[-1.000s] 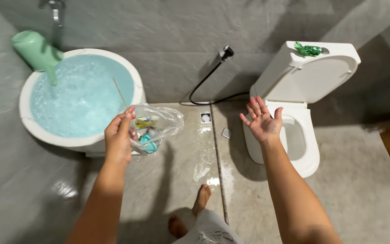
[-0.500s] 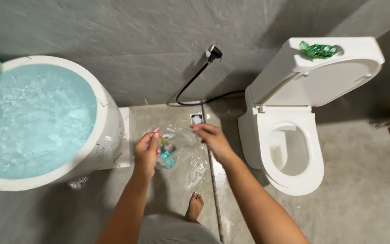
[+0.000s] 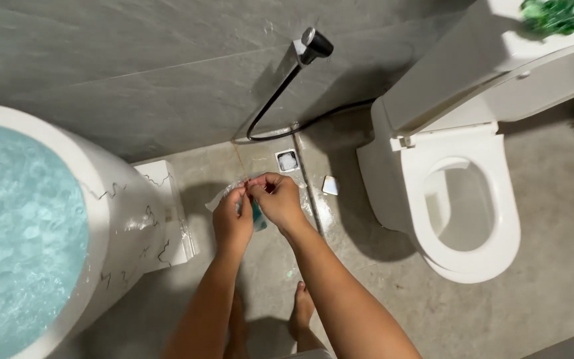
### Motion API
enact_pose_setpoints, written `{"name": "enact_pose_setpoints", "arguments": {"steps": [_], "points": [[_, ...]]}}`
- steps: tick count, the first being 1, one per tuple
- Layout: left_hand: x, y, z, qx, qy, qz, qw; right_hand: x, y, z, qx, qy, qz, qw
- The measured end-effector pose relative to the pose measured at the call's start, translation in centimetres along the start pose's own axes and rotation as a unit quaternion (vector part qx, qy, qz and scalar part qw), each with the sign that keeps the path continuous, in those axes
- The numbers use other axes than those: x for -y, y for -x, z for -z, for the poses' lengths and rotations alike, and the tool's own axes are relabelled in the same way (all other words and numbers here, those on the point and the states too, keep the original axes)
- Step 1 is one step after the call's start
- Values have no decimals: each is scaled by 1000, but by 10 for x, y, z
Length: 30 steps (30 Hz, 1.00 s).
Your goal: The person cleans a bathroom floor drain by hand after rinsing the area with a handheld sprayer, and then hangs a bag of toiletries on a faucet handle.
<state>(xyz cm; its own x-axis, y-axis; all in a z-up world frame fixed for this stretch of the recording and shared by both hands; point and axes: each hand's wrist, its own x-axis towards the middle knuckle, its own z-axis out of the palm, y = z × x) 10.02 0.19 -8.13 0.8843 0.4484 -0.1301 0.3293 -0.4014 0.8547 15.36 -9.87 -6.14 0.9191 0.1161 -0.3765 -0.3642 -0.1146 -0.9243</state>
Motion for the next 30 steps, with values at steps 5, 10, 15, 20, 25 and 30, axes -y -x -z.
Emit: {"name": "enact_pose_setpoints", "arguments": {"steps": [5,10,15,20,25,30], "points": [[49,-29,-5,65,180,-36,981,-52,-42,29,-43,-144,-41,988],[113,-55,-39,101,267,86,954,-145,-82,88,-105,-224,-111,963],[202,-80,-78,105,327,117,932,-307,-136,129,-102,-124,-215,963],[268,-107,-118,107,349,32,930,-434,-177,134,-96,-21,-195,976],[298,-169,-141,144,364,20,920,-497,-229,118,-168,197,-49,965],[321,-232,-137,163,350,-37,922,-516,-309,126,-202,455,140,856]]}}
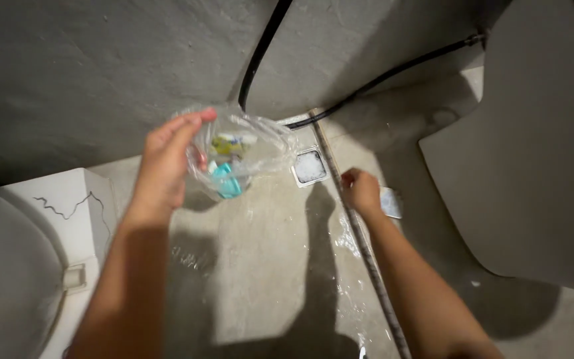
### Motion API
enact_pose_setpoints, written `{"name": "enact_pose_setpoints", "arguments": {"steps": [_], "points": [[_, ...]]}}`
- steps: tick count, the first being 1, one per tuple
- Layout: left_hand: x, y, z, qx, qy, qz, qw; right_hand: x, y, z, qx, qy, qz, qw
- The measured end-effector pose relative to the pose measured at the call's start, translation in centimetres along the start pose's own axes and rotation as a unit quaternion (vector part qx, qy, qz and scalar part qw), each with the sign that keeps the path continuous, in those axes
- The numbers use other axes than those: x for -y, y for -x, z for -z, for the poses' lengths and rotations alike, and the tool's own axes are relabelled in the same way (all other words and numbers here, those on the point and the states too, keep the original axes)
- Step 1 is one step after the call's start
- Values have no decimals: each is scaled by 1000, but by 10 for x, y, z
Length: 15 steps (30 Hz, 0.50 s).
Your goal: The person cleans a bathroom floor drain by hand after rinsing the area with a handheld sprayer, and then hangs a bag of toiletries on a faucet handle.
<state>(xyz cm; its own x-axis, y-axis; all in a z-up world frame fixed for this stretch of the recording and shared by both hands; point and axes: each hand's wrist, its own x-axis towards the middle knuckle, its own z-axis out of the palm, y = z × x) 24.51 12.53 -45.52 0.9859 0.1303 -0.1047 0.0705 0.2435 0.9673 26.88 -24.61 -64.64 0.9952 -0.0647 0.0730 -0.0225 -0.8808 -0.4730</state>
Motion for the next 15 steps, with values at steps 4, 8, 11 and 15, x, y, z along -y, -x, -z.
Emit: {"name": "enact_pose_setpoints", "arguments": {"steps": [4,8,11,15], "points": [[-3,-11,11,28,13,1,1000,-8,-44,9,-52,-37,10,998],[-5,-10,9,23,26,4,999,-14,-36,29,-14,1,-46,999],[7,-13,10,25,20,-8,999,-19,-31,28,50,45,-116,991],[23,-28,17,20,7,11,1000,-25,-33,20,50,74,-85,992]]}}
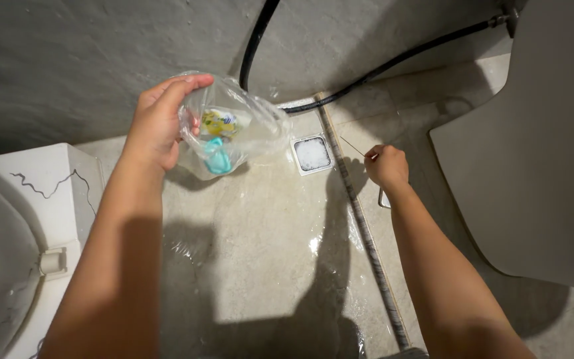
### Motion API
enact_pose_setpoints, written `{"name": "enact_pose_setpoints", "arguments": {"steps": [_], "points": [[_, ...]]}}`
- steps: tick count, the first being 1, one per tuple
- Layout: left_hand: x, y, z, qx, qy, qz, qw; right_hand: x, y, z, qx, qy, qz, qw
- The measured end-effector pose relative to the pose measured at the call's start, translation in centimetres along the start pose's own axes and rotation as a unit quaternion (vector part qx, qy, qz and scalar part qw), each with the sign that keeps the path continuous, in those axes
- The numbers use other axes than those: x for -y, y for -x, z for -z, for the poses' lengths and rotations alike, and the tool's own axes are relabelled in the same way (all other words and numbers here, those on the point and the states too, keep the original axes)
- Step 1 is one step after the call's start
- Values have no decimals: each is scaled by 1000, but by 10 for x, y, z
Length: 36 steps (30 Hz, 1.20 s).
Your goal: The person cleans a bathroom floor drain by hand after rinsing the area with a handheld sprayer, and then hangs a bag of toiletries on a faucet handle.
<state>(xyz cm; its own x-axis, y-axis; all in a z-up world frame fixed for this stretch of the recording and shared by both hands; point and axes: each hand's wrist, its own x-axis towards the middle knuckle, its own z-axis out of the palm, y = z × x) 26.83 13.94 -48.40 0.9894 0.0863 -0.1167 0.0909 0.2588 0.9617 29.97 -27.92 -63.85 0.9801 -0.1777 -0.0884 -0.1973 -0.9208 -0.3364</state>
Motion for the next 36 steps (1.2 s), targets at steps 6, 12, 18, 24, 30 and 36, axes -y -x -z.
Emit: {"name": "enact_pose_setpoints", "arguments": {"steps": [6,12,18,24,30,36], "points": [[19,-4,0,-5,15,20,1000,12,3,-21,-16,-11,69,997],[25,-6,4,12,-17,56,998,6,-17,-18,10,-27,76,997],[25,-1,9,14,-26,65,997,0,-20,-17,35,-22,59,997],[28,-2,7,6,-45,60,997,21,-12,-28,-2,1,73,997],[29,1,10,-10,-32,74,997,24,-9,-50,-51,-26,120,991],[28,1,12,6,-29,67,997,26,-9,-60,-59,-25,115,991]]}}
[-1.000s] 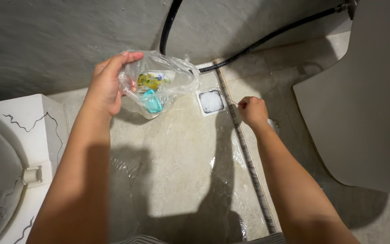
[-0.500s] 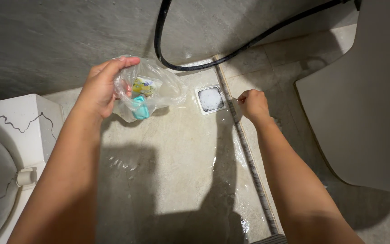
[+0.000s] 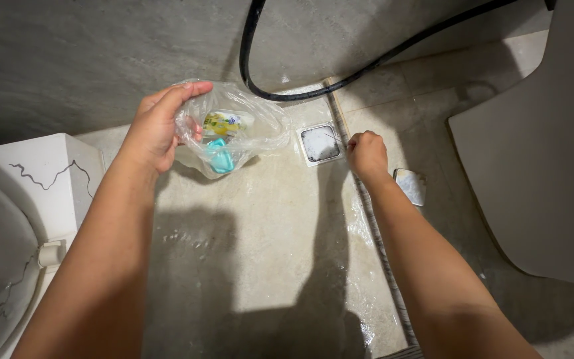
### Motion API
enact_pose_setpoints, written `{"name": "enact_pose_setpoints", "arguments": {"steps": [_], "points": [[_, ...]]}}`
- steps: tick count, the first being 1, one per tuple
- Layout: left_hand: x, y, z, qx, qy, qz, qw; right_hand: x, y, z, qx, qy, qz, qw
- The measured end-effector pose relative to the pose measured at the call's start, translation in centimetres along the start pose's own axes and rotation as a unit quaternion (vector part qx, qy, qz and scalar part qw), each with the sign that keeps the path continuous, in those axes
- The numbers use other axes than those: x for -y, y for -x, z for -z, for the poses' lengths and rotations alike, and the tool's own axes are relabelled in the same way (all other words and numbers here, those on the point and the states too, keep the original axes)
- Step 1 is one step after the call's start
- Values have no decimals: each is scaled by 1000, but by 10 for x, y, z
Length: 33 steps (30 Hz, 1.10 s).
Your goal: The person cleans a bathroom floor drain by hand after rinsing the area with a handheld sprayer, and then hangs a bag of toiletries on a faucet handle.
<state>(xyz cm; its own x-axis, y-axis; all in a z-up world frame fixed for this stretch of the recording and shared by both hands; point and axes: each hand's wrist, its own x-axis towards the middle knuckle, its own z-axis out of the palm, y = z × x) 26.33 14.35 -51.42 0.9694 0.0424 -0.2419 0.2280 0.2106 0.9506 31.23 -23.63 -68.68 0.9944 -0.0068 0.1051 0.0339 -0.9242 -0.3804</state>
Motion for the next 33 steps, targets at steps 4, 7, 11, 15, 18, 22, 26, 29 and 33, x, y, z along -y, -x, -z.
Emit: {"name": "enact_pose_setpoints", "arguments": {"steps": [4,7,11,15,18,22,26,29,33], "points": [[-1,2,-6,1,6,9,1000,-3,-6,3,12,44,2,999],[-1,2,-12,-1,-6,14,1000,-1,-4,9,14,48,-16,999],[-2,3,-14,-20,-26,20,999,3,-2,23,9,34,-32,999],[-3,5,-14,-25,-25,15,999,6,-1,34,21,5,-65,998],[-3,5,-13,-16,-13,9,1000,7,-2,38,12,-29,-51,998],[5,5,-21,16,-1,8,1000,13,0,38,25,-18,-51,998],[7,3,-26,17,-12,19,1000,17,1,39,22,-11,-34,999],[8,3,-26,21,-13,17,1000,12,3,37,23,-20,-26,999],[10,1,-31,23,-23,18,999,3,8,31,-14,-23,8,1000]]}}
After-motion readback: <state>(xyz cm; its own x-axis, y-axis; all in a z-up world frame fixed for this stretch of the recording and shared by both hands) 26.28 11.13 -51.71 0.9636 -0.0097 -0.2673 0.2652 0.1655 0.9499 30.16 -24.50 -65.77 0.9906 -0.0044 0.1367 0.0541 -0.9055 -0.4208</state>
